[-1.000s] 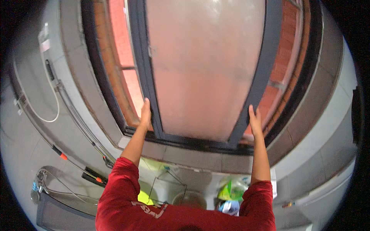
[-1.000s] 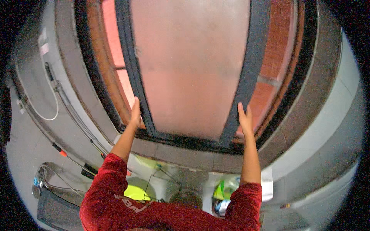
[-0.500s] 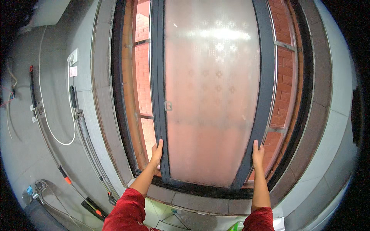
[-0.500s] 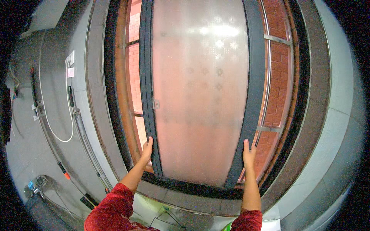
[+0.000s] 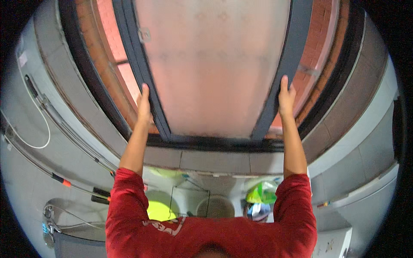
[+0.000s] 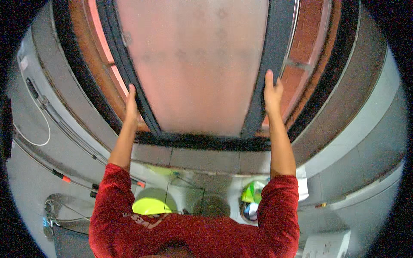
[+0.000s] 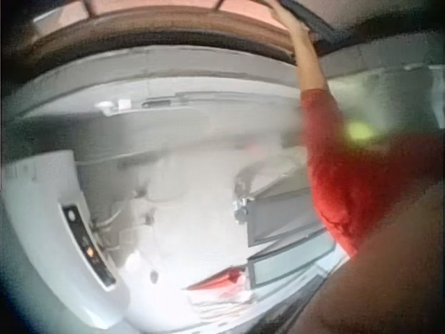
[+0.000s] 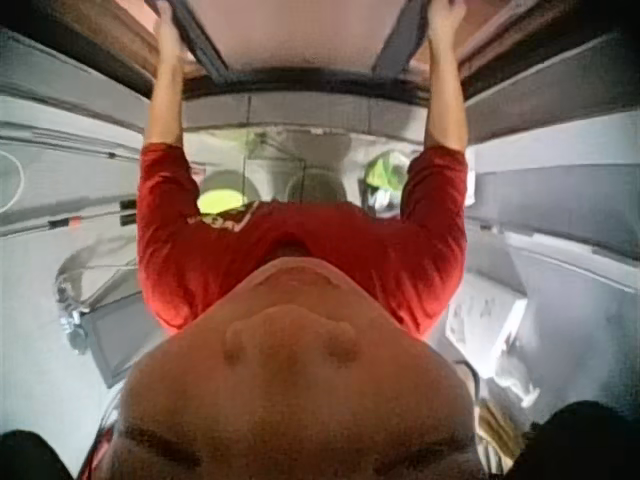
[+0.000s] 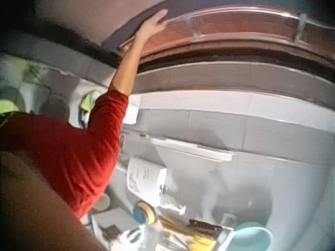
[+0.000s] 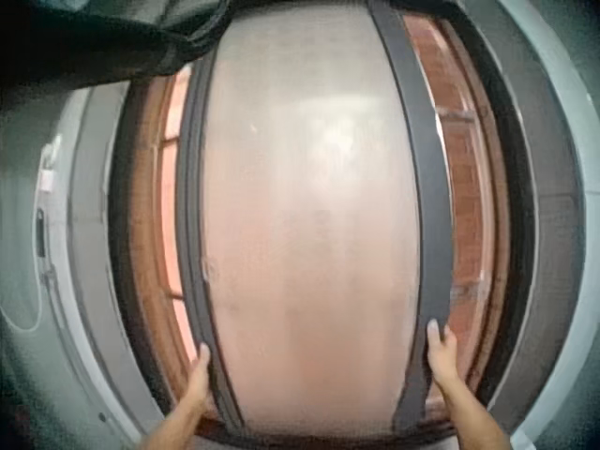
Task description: The person repeatedly removes and reinstalls window screens in a tiled utility area. They lift the screens from the window frame, place them against a wall, and then return them to the frame, repeating this cycle for multiple screens.
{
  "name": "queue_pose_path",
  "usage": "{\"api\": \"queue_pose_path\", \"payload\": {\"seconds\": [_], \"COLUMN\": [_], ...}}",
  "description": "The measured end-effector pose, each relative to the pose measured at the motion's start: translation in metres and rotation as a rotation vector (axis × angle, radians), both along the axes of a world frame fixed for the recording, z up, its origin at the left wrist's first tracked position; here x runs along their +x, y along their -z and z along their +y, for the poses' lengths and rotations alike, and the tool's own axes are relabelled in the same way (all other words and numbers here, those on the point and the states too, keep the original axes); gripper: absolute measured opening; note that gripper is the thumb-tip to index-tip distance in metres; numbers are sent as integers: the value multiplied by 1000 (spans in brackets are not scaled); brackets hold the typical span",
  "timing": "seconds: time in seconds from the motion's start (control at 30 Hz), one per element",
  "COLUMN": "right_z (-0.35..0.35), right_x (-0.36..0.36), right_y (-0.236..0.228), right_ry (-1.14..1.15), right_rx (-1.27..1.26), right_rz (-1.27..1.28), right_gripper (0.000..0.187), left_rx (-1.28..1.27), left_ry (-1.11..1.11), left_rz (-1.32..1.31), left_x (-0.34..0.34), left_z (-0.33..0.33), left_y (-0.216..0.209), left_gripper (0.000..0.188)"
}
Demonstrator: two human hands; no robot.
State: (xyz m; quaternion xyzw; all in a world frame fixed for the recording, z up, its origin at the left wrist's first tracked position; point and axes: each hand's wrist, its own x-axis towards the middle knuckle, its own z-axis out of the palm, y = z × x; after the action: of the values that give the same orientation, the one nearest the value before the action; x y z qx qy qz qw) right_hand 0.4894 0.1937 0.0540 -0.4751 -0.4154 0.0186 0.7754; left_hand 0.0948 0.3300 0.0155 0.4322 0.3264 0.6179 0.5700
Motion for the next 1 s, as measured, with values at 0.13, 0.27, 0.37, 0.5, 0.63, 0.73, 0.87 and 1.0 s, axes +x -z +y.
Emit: {"api": "queue_pose_path", "payload": {"seconds": [0.13, 0.27, 0.37, 0.5, 0.63, 0.73, 0.87, 1.0], "right_z": [1, 9, 7, -10, -20, -29, -45, -49], "right_x": [5, 5, -9, 3, -13, -6, -11, -14], "right_y": [3, 6, 5, 10, 7, 11, 7, 8], "right_ry": [-3, -43, 2, 4, -2, -6, 20, -30], "right_rx": [-69, -30, -13, -119, -82, -38, -159, -44], "right_rz": [-29, 54, 1, 27, 74, 86, 138, 84], "right_gripper": [45, 46, 46, 49, 50, 45, 48, 49], "left_rx": [151, 120, 98, 71, 107, 81, 68, 101], "left_ry": [-12, -18, 8, -25, 66, 99, 51, 36], "left_rz": [65, 21, -15, -18, 1, 16, 53, 60], "left_x": [-7, -5, -11, -12, -29, -34, -34, -34], "left_z": [-5, -7, -14, -9, -11, -17, -38, -43], "left_y": [-5, -11, -8, -1, 9, 12, 9, 10], "left_gripper": [66, 60, 57, 55, 61, 64, 60, 57]}}
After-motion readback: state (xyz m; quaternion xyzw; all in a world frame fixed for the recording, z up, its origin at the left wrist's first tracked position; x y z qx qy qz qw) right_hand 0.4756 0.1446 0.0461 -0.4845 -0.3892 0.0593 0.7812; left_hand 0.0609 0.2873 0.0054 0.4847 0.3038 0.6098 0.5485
